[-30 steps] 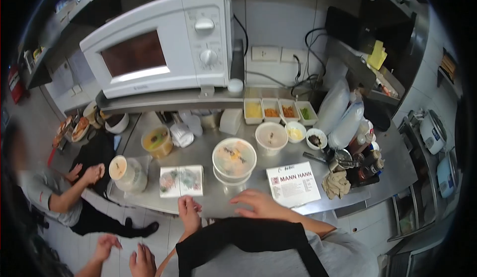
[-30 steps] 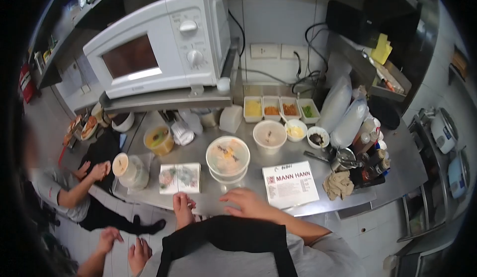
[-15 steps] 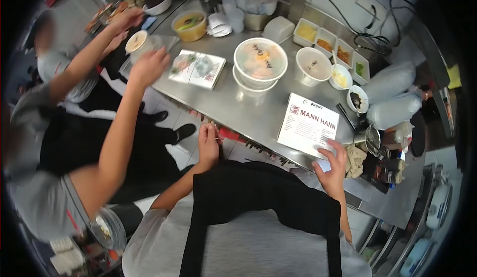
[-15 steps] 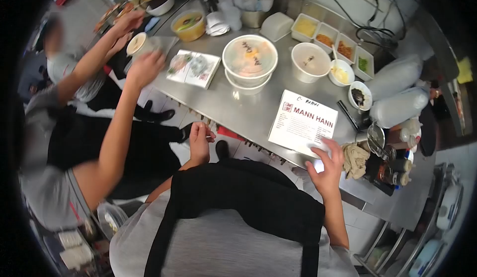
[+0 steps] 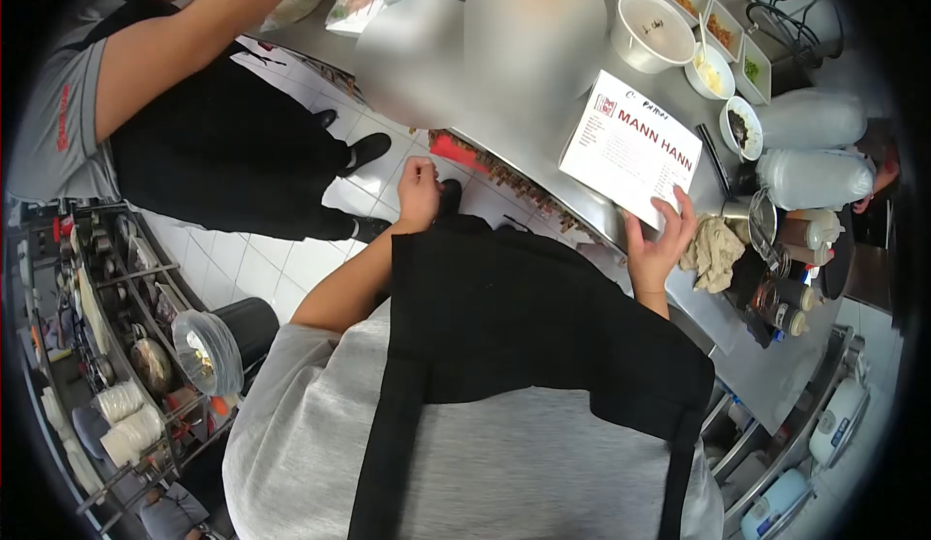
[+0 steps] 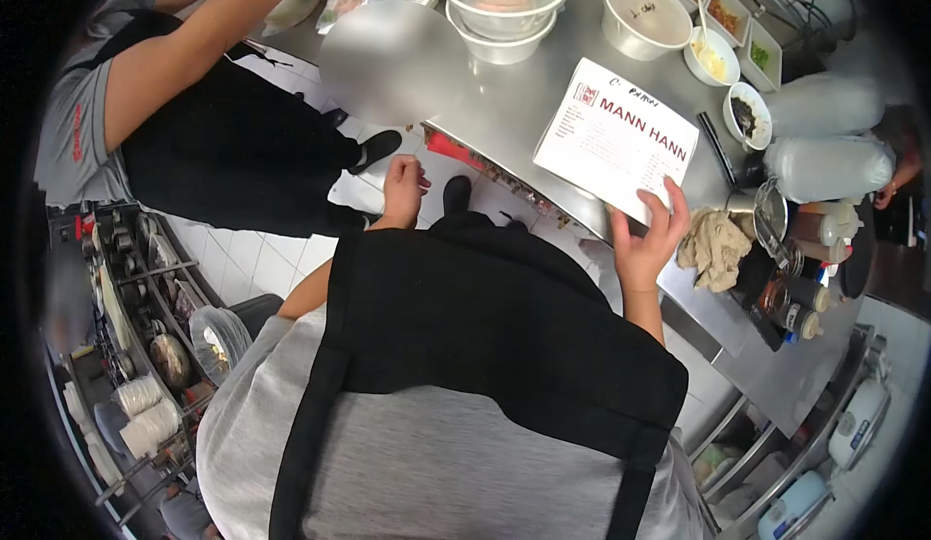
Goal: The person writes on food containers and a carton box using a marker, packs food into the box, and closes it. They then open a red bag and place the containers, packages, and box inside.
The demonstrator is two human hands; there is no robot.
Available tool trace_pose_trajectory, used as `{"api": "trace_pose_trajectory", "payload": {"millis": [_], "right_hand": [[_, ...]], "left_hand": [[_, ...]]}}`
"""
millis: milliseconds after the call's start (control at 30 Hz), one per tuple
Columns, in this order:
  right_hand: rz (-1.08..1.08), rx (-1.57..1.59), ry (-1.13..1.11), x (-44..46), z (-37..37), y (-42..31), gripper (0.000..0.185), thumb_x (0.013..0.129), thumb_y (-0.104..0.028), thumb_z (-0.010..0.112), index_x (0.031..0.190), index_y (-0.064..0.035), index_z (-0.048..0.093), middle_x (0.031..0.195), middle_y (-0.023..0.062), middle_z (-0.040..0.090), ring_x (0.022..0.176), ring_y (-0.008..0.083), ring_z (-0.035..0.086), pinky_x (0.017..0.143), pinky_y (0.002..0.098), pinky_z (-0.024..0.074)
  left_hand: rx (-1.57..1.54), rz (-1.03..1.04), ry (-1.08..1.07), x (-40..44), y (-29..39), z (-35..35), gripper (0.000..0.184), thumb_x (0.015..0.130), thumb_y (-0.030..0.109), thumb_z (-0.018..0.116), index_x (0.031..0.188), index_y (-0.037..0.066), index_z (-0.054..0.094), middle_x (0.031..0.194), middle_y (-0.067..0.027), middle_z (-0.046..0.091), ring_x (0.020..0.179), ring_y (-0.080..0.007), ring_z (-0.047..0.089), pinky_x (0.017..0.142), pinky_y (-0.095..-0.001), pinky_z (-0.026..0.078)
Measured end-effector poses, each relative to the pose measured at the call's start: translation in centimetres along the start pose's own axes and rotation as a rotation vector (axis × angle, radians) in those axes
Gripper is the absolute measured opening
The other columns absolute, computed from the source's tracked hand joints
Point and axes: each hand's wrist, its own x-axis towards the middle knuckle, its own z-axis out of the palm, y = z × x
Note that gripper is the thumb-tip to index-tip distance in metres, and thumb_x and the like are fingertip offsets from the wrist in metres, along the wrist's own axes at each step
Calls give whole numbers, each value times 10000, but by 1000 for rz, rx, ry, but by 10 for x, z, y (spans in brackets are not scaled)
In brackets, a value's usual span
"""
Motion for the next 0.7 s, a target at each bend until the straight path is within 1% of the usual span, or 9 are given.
{"api": "trace_pose_trajectory", "payload": {"millis": [67, 100, 233, 333, 367, 467, 633, 667, 700], "right_hand": [[-3, 12, -17, 0, -3, 1, 467, 657, -125, 802, 1066, -104, 577, 1333, 155, 418, 1192, 352, 415, 976, 424, 357], [-42, -33, -41, 0, -8, 1, 516, 677, -123, 783, 1137, -92, 551, 1336, 158, 415, 1199, 341, 418, 955, 417, 388], [96, 141, -44, -24, -25, 31, 574, 744, -106, 708, 1264, -52, 470, 1355, 172, 396, 1215, 307, 415, 894, 387, 449], [78, 104, -37, -43, -32, 55, 465, 807, -107, 648, 1235, -13, 491, 1276, 186, 468, 1103, 306, 491, 888, 370, 450], [94, 80, -54, -46, -35, 56, 443, 815, -106, 639, 1223, -7, 497, 1255, 187, 484, 1085, 304, 502, 886, 367, 450], [121, 62, -61, -42, -30, 57, 390, 833, -104, 619, 1192, 5, 513, 1205, 189, 519, 1041, 299, 524, 876, 362, 450], [161, 46, -36, -44, -33, 59, 357, 831, -101, 622, 1155, 13, 524, 1169, 204, 539, 1008, 315, 538, 860, 374, 449], [163, 21, -43, -42, -34, 55, 356, 829, -101, 624, 1152, 12, 525, 1165, 206, 541, 1009, 320, 538, 860, 377, 448], [164, 7, -58, -40, -35, 52, 359, 822, -96, 628, 1148, 13, 525, 1160, 210, 540, 1035, 336, 533, 888, 396, 438]], "left_hand": [[-32, -152, -165, 15, -49, 11, 202, 971, 225, 446, 919, 42, 515, 723, -61, 529, 600, -139, 536, 535, -254, 459], [-50, -227, -249, 21, -74, 18, 189, 961, 211, 459, 929, 38, 528, 735, -65, 538, 597, -139, 533, 538, -253, 462], [543, 461, -389, 50, -154, 38, 151, 848, 150, 522, 920, 71, 629, 860, -127, 654, 714, -276, 631, 657, -367, 518], [1027, 215, -447, 56, -84, 44, 178, 827, 174, 512, 851, 98, 671, 890, -149, 673, 809, -335, 643, 731, -425, 513], [954, 373, -404, 54, -79, 50, 210, 799, 185, 507, 793, 73, 684, 888, -176, 673, 805, -350, 639, 733, -446, 510], [1442, 516, -873, 78, -106, 57, 234, 784, 180, 500, 807, 35, 681, 892, -192, 668, 808, -365, 638, 759, -460, 506], [939, 1376, -385, 91, -101, 56, 148, 886, 181, 512, 902, 56, 590, 743, -147, 589, 705, -293, 598, 639, -398, 499], [860, 1433, -323, 91, -111, 56, 135, 906, 182, 515, 921, 60, 572, 713, -138, 573, 684, -279, 590, 615, -386, 498], [952, 1213, -447, 92, -135, 58, 147, 881, 165, 525, 956, 58, 592, 764, -154, 595, 751, -314, 593, 673, -409, 498]]}}
